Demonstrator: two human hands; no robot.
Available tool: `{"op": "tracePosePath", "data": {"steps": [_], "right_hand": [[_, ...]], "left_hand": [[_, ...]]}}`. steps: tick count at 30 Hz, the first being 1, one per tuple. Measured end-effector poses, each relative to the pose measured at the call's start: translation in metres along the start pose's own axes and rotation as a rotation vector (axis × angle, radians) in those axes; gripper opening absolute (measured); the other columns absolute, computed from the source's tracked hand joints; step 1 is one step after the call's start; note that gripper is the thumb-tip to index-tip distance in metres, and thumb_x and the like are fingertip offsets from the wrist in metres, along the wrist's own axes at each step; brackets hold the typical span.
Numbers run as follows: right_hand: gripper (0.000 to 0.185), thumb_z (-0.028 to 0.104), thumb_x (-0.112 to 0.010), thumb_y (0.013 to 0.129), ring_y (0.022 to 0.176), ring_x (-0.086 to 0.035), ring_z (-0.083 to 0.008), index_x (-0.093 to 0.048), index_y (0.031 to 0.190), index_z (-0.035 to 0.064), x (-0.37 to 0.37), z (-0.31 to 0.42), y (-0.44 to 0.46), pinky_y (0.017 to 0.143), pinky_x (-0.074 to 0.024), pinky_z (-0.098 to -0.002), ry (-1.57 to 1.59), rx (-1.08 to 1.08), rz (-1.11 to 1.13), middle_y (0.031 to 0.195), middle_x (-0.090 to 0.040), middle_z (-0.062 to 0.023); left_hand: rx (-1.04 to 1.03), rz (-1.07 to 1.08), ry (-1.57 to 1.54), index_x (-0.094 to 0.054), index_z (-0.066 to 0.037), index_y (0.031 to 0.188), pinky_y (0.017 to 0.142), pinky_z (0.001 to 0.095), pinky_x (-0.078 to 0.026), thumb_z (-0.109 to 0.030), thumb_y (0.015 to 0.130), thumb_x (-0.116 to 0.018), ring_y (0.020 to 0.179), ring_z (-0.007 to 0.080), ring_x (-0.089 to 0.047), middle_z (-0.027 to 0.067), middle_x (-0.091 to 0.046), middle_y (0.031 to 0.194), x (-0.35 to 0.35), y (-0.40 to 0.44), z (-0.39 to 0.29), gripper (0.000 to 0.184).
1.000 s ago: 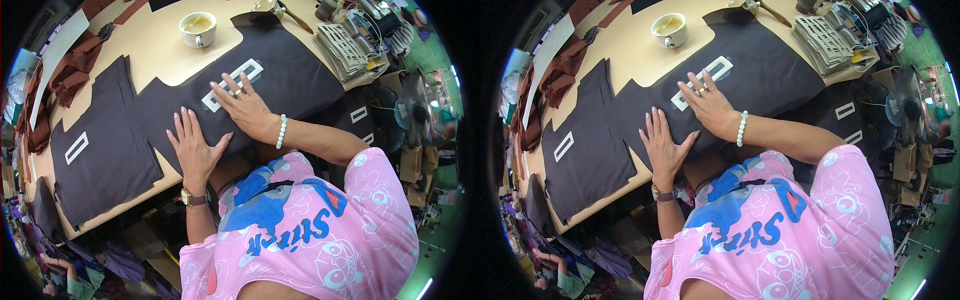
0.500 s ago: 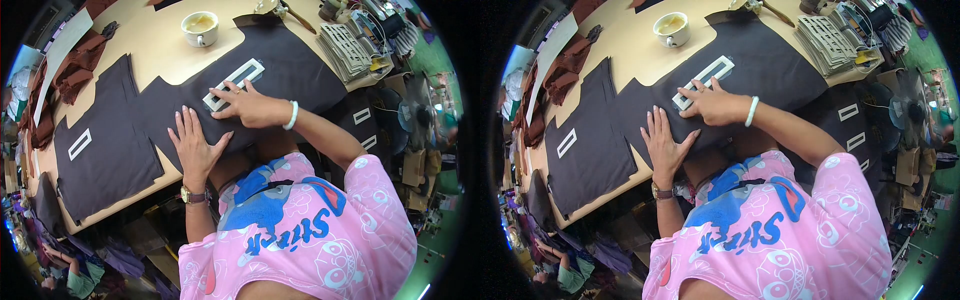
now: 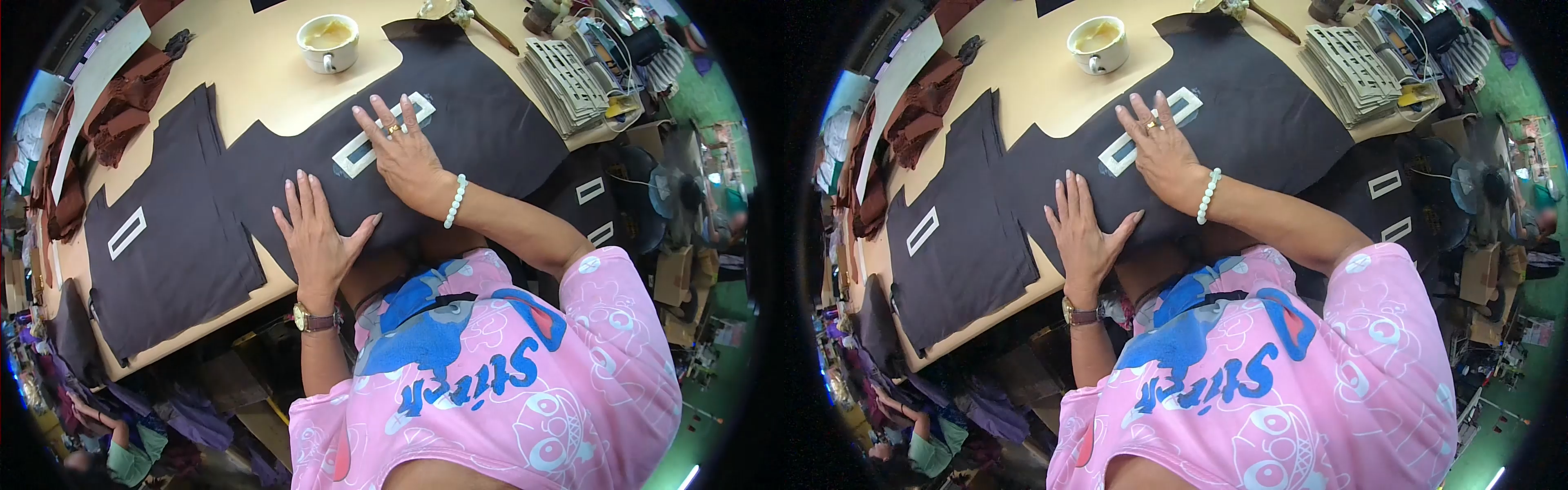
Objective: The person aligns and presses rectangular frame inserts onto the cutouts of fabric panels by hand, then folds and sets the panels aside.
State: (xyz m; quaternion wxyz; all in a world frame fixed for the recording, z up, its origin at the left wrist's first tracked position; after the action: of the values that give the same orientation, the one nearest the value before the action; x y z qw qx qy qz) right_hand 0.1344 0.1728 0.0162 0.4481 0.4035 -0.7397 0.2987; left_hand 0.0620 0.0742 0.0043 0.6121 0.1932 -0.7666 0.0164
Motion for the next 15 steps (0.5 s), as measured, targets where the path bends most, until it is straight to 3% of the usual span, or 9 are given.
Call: {"op": "tracePosePath", "data": {"steps": [8, 9, 12, 13, 15], "right_hand": [[0.042, 0.021, -0.052, 0.082, 0.134, -0.024, -0.0365, -0.054, 0.122, 0.0066, 0.004, 0.016, -0.007, 0.104, -0.0168, -0.0631, 0.262, 0.012, -0.335, 0.145, -0.028, -0.0132], [0.035, 0.011, -0.051, 0.081, 0.134, -0.025, -0.0384, -0.059, 0.115, 0.0110, 0.003, 0.011, -0.009, 0.103, -0.0173, -0.0641, 0.356, 0.033, -0.388, 0.145, -0.029, -0.0136], [0.038, 0.000, -0.047, 0.077, 0.133, -0.025, -0.0404, -0.063, 0.108, 0.0142, 0.002, -0.022, -0.014, 0.103, -0.0167, -0.0639, 0.837, 0.186, -0.031, 0.144, -0.030, -0.0140], [0.042, -0.006, -0.042, 0.073, 0.132, -0.027, -0.0402, -0.066, 0.101, 0.0147, -0.003, -0.042, -0.013, 0.102, -0.0210, -0.0614, 0.850, 0.147, -0.112, 0.142, -0.033, -0.0153], [0.037, -0.001, -0.044, 0.077, 0.126, -0.036, -0.0335, -0.061, 0.107, 0.0140, -0.015, -0.097, -0.013, 0.098, -0.0281, -0.0551, 0.785, -0.100, -0.263, 0.136, -0.041, -0.0147]], "left_hand": [[0.004, 0.023, 0.006, -0.034, 0.005, 0.135, 0.108, 0.0529, -0.017, -0.061, 0.071, -0.064, 0.136, 0.0334, -0.024, 0.0190, -0.030, 0.144, -0.002, -0.001, 0.001, 0.097], [0.005, 0.023, 0.012, -0.033, 0.005, 0.136, 0.108, 0.0529, -0.017, -0.061, 0.071, -0.064, 0.136, 0.0333, -0.024, 0.0190, -0.030, 0.145, -0.001, -0.001, 0.000, 0.098], [0.004, 0.023, 0.018, -0.032, 0.005, 0.136, 0.108, 0.0529, -0.017, -0.061, 0.070, -0.064, 0.136, 0.0330, -0.024, 0.0193, -0.029, 0.145, -0.001, 0.000, -0.001, 0.098], [0.004, 0.022, 0.017, -0.032, 0.005, 0.136, 0.108, 0.0529, -0.017, -0.061, 0.070, -0.064, 0.136, 0.0331, -0.024, 0.0195, -0.029, 0.145, 0.000, -0.001, -0.001, 0.098], [0.000, -0.050, -0.068, -0.033, 0.004, 0.136, 0.107, 0.0537, -0.018, -0.059, 0.074, -0.062, 0.134, 0.0343, -0.026, 0.0208, -0.029, 0.144, 0.005, -0.002, 0.001, 0.093]]}}
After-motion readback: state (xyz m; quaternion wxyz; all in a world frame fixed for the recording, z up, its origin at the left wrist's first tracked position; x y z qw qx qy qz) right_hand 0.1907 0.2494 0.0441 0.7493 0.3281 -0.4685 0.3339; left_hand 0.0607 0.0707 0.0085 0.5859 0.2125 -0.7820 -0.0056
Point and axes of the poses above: each hand's wrist, its own y-axis towards the middle knuckle, its own x-axis out of the back of the hand, z = x × y, the point moved 8 cm from there along y, towards the middle knuckle
